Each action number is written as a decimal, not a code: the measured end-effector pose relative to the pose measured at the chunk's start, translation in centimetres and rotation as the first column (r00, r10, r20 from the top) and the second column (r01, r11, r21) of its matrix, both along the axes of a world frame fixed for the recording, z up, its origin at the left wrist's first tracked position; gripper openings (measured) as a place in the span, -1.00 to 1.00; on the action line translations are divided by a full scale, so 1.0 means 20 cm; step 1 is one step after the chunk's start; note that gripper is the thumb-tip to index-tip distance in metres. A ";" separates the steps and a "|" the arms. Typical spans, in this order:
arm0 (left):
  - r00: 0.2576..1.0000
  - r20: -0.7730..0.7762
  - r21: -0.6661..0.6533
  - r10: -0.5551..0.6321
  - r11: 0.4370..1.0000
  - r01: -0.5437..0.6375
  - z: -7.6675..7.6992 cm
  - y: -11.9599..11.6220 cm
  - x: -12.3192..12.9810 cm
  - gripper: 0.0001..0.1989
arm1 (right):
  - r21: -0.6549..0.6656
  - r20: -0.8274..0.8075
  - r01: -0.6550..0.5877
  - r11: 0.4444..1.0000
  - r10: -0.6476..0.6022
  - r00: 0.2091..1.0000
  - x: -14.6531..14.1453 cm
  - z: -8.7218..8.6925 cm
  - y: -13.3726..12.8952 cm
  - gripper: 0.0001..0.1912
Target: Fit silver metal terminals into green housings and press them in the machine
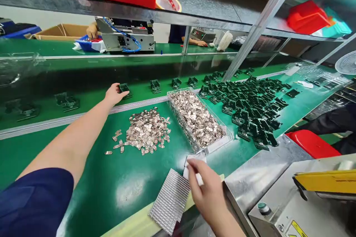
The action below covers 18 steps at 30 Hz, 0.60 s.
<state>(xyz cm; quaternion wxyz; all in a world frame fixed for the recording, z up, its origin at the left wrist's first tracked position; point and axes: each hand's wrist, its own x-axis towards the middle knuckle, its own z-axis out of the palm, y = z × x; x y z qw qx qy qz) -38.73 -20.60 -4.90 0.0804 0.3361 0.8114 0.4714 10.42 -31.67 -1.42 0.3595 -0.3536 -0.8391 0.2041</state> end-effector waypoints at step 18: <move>0.956 -0.052 0.088 0.290 0.955 -0.284 -0.09 -1.01 -0.37 -0.20 | 0.165 0.640 -0.202 0.965 0.051 0.767 -0.48 -0.26 0.45 -0.84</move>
